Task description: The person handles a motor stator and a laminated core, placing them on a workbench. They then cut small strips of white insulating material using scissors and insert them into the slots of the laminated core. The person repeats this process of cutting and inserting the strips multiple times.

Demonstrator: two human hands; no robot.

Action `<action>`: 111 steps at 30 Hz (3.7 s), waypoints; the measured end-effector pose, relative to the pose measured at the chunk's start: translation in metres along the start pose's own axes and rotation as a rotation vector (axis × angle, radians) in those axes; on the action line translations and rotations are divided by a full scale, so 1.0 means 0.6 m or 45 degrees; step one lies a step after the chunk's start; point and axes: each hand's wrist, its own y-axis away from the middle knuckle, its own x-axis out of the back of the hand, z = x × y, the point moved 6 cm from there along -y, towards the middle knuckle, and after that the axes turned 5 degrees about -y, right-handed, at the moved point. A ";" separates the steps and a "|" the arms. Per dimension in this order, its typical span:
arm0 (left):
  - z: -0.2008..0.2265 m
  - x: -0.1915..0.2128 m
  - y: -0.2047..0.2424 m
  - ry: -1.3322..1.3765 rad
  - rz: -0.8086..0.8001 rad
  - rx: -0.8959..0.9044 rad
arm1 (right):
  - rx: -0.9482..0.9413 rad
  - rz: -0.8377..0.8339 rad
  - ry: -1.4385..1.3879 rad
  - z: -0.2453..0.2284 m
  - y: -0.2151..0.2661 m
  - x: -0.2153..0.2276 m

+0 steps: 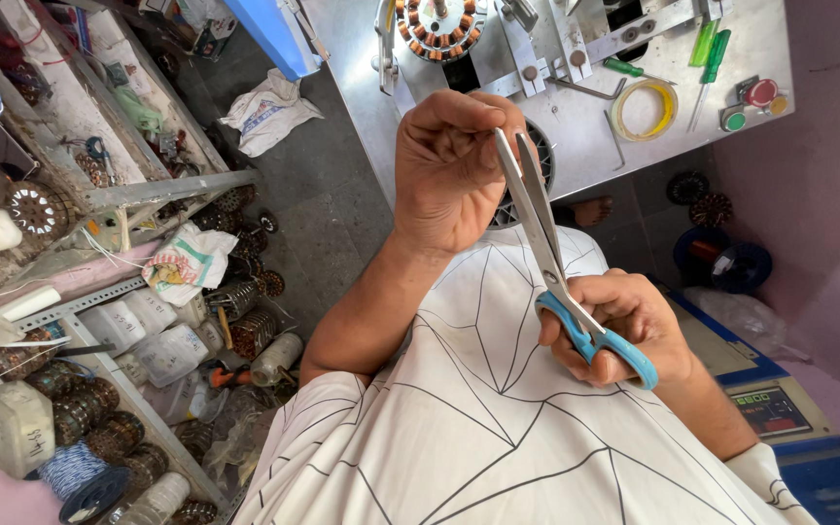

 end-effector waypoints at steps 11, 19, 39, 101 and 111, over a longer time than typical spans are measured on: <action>0.007 -0.005 -0.002 -0.085 -0.043 -0.014 | -0.013 0.022 -0.069 0.008 0.003 0.004; 0.014 -0.013 -0.009 -0.127 -0.082 -0.039 | -0.028 0.089 0.138 0.000 0.012 0.008; -0.034 0.021 0.042 -0.859 0.059 0.354 | -0.097 1.052 2.382 0.045 -0.071 0.450; -0.016 0.004 0.051 -1.653 -0.175 -0.064 | 0.669 0.480 1.324 -0.074 -0.078 0.068; -0.031 0.014 0.054 -1.486 -0.100 0.156 | 0.632 0.469 1.311 -0.068 -0.074 0.073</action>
